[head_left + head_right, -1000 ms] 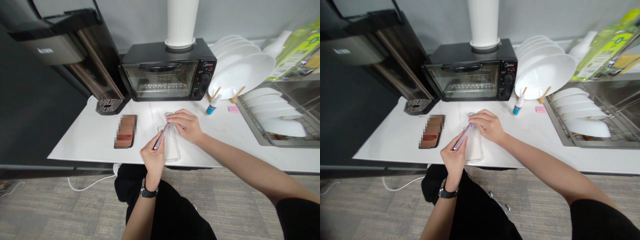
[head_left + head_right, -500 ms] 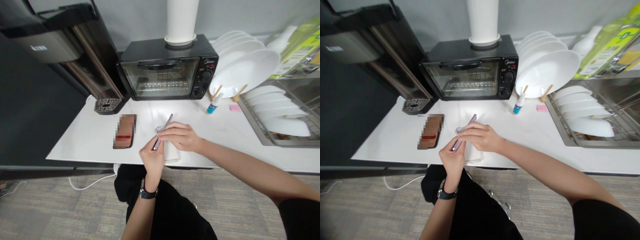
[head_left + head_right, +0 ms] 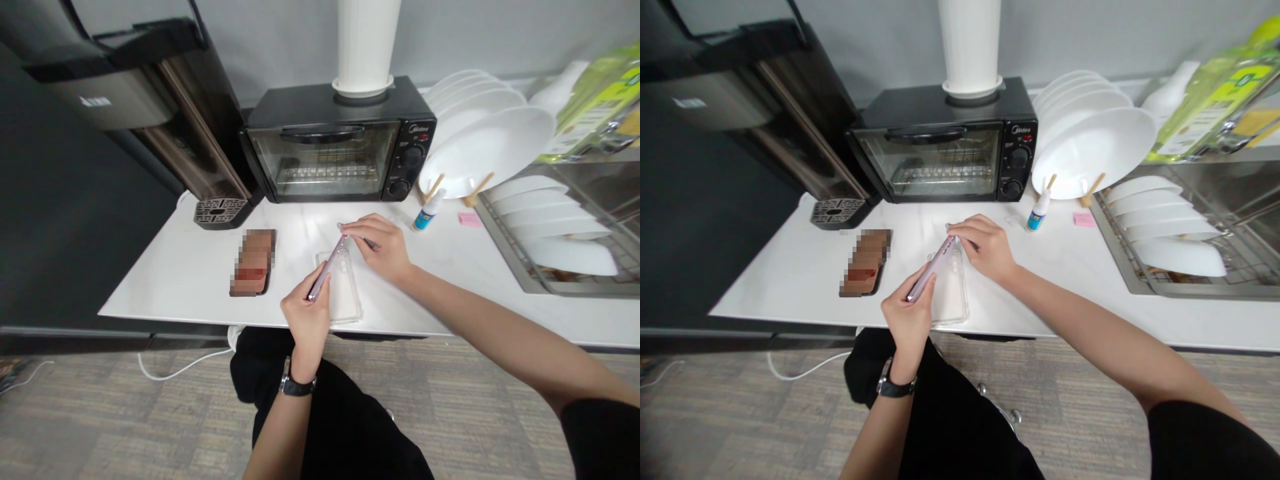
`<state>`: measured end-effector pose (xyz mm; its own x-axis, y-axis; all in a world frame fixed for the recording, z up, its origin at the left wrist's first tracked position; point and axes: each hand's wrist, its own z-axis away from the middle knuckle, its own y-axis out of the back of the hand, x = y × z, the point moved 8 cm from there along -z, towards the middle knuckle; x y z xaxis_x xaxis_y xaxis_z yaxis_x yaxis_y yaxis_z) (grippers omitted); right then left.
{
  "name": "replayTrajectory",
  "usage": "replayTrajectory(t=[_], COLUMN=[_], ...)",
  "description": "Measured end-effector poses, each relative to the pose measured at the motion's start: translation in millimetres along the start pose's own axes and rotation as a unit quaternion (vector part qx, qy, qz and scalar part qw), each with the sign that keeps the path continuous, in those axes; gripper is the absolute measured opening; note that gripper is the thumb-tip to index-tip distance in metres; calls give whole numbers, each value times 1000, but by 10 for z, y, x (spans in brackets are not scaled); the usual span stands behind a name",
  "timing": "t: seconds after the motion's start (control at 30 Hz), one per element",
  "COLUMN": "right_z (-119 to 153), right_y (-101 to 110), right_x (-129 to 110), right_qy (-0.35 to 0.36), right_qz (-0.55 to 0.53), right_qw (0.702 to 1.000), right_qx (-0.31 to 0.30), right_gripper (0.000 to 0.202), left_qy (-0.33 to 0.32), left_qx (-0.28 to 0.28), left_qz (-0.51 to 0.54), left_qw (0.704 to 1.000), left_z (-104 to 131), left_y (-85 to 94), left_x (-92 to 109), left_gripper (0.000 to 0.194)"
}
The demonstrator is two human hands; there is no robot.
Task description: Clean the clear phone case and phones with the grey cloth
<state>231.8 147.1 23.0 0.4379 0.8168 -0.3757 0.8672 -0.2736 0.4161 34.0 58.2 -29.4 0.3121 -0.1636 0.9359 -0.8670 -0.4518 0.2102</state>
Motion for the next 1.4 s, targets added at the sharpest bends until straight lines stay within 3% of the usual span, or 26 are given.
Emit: replayTrajectory(t=[0.13, 0.27, 0.37, 0.47, 0.57, 0.7, 0.83, 0.97, 1.13, 1.27, 1.4], right_z=[8, 138, 277, 297, 201, 60, -3, -10, 17, 124, 263], right_y=[-6, -178, -316, -357, -258, -105, -40, -23, -73, -176, -266], right_x=[-240, -684, -902, -857, -683, -412, -218, -173, -317, -691, -1001], right_qy=[48, 138, 185, 171, 150, 119, 81, 64, 70, 143, 220], right_qz=[-23, -96, -112, -109, -116, -73, -17, -4, -35, -90, -105], right_qw=[999, 982, 963, 962, 975, 989, 996, 998, 997, 985, 964], right_qx=[4, -86, -163, -181, -120, -40, -15, -2, -7, -44, -107], right_gripper=[30, 49, 62, 66, 58, 40, 31, 30, 29, 36, 33], left_qy=[-7, -24, -60, -60, -25, -10, -6, 3, 3, -2, -51], left_qx=[-1, -6, -37, -32, -8, 0, -7, -8, -14, -8, -45], left_qz=[-2, -30, -42, -52, -52, -9, -5, 0, 15, -23, -43], left_qw=[1000, 999, 997, 996, 998, 1000, 1000, 1000, 1000, 1000, 997], left_z=[-8, -15, -9, -10, -18, -16, -4, -2, -13, -22, -17], left_y=[-12, 4, -15, -5, 10, -10, -22, -13, -29, -4, -12], left_x=[9, 29, 79, 77, 24, -2, -18, -30, -15, 6, 81], left_gripper=[28, 23, 33, 27, 17, 27, 29, 28, 26, 15, 30])
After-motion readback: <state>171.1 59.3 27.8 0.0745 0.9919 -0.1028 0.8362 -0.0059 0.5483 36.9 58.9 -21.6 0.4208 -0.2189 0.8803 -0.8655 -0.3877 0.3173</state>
